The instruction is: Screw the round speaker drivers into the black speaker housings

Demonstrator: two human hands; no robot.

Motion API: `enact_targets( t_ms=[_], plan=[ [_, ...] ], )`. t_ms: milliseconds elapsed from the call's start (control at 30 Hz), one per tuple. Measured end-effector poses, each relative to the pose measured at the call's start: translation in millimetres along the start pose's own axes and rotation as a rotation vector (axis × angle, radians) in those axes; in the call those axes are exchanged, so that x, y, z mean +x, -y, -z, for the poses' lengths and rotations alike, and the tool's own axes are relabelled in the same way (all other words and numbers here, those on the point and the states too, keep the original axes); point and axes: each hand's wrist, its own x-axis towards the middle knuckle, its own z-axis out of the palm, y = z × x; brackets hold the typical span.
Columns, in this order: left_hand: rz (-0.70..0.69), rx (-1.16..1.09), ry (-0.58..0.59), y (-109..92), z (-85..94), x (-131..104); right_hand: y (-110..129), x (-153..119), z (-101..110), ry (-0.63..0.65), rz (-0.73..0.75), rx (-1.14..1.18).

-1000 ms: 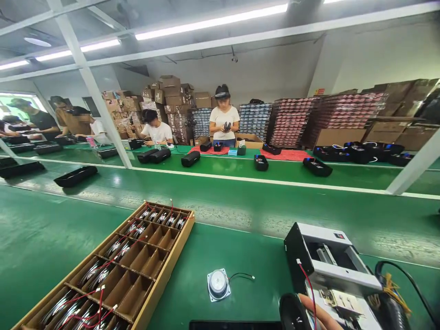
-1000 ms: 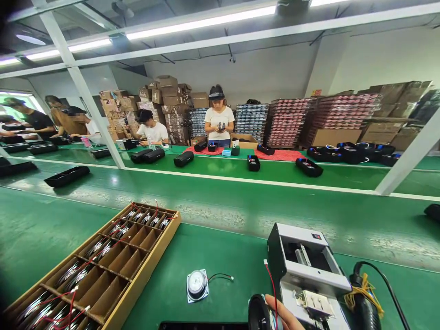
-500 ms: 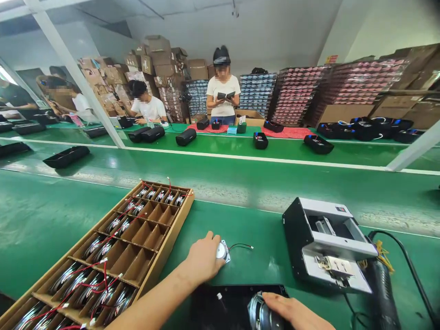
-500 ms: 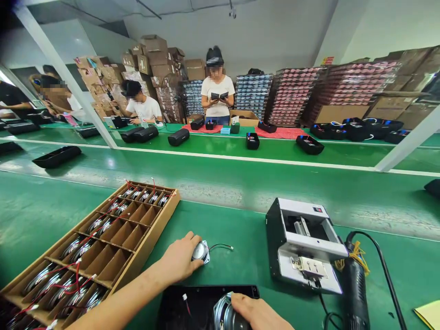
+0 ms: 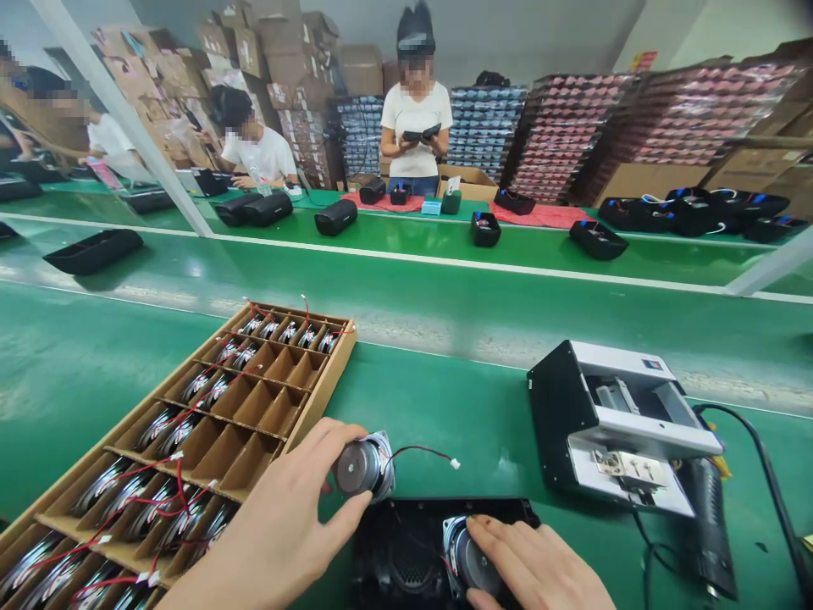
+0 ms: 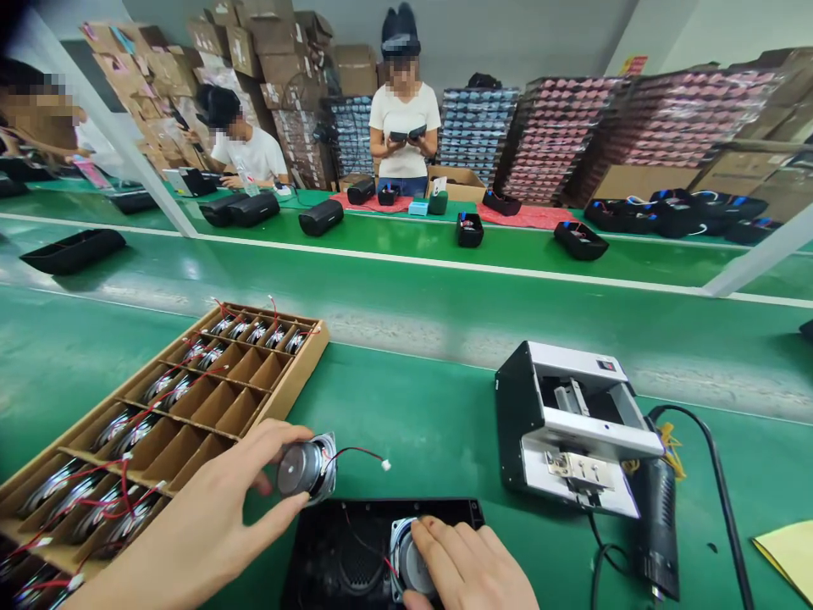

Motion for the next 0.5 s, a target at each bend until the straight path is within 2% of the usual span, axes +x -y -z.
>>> enact_targets(
  t_ms=[133,300,500],
  plan=[
    [-0.015,-0.04,-0.067,10,-3.6,-21,3,2,1,-0.002,-0.047,0.018],
    [-0.013,-0.087,-0.156,18,-20.0,-41,-1,2,4,0.047,-0.047,0.016],
    [0.081,-0.143,-0.2,17,-38.8,-55,1,-1,-2,0.099,-0.054,0.006]
  ],
)
